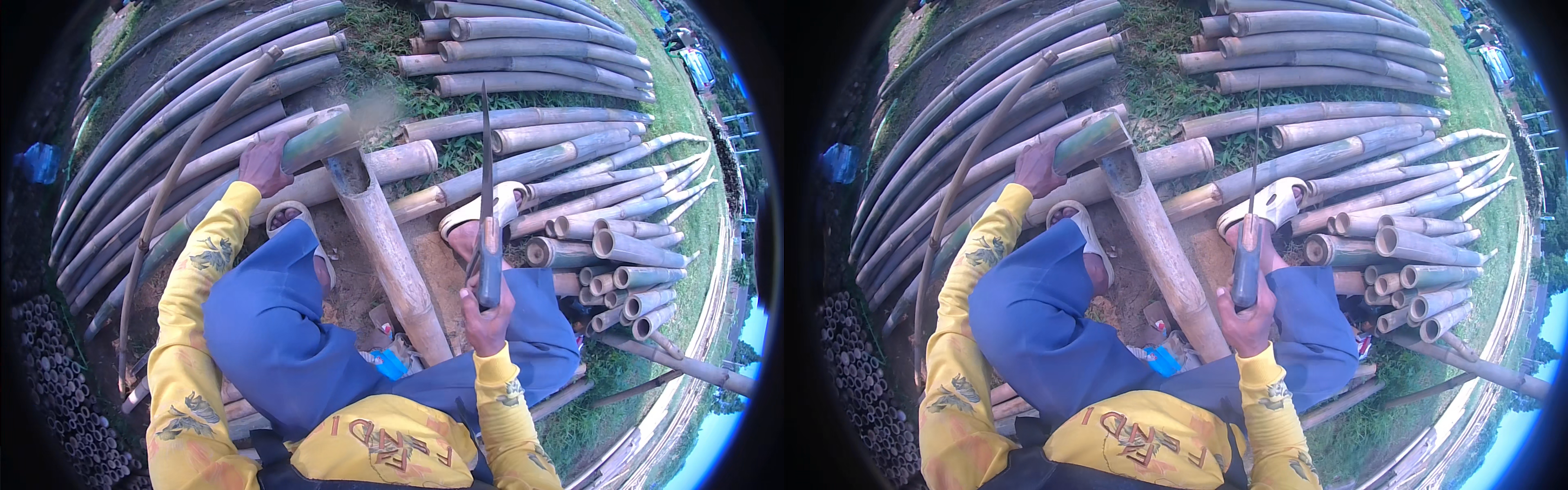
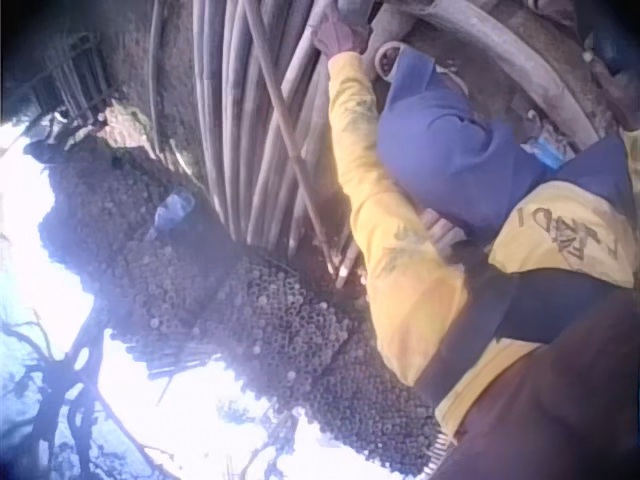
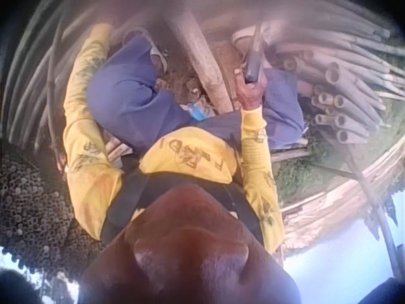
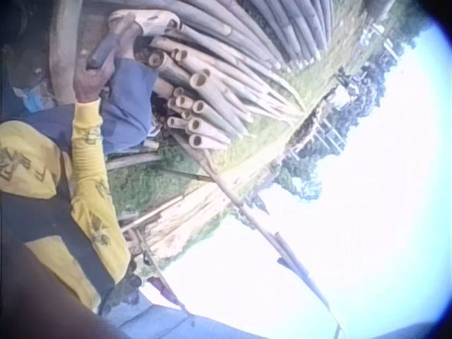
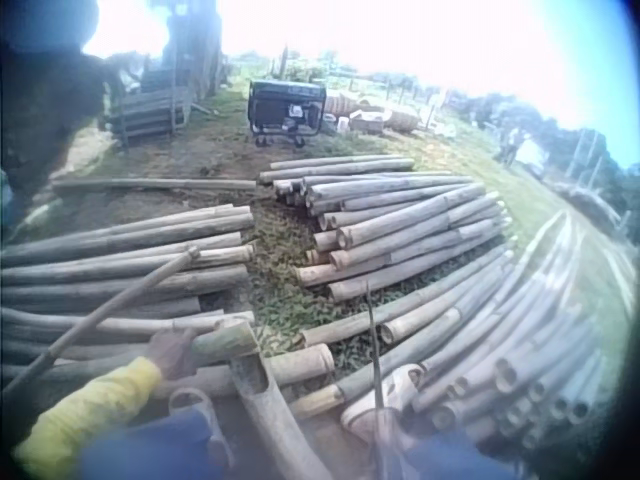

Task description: The person sits on the ground and uses a hand saw to cut long bamboo poles into shorter sections. They repeatedly position a pole on a wooden block, saw through it, and then move the cut pieces aside.

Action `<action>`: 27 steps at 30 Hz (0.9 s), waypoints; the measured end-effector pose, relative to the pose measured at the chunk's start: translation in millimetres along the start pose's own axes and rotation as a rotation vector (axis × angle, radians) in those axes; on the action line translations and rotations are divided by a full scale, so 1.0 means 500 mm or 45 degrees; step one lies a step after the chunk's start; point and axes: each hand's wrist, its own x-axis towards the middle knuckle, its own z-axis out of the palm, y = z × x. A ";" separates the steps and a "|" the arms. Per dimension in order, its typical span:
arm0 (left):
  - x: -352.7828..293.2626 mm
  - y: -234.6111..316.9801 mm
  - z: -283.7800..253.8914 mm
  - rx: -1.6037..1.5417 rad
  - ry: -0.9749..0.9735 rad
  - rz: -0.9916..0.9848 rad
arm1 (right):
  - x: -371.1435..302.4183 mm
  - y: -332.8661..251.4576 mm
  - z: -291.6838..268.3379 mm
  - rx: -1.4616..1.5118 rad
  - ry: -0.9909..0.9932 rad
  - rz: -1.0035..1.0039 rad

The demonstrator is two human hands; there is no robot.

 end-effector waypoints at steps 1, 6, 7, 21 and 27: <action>-0.002 0.002 0.012 0.001 -0.019 0.046 | 0.039 0.026 0.020 -0.150 -0.016 -0.115; -0.061 0.049 0.063 -0.051 -0.161 0.127 | 0.174 0.226 0.127 -0.580 -0.125 -0.268; -0.062 0.056 0.075 -0.038 -0.278 0.115 | 0.191 0.255 0.145 -0.669 -0.134 -0.275; -0.213 -0.104 0.058 -1.223 0.826 -0.876 | 0.331 0.125 0.248 -0.783 -0.270 -0.750; -0.227 -0.272 -0.004 0.043 0.607 -0.633 | 0.357 0.023 0.374 -0.800 -0.328 -0.386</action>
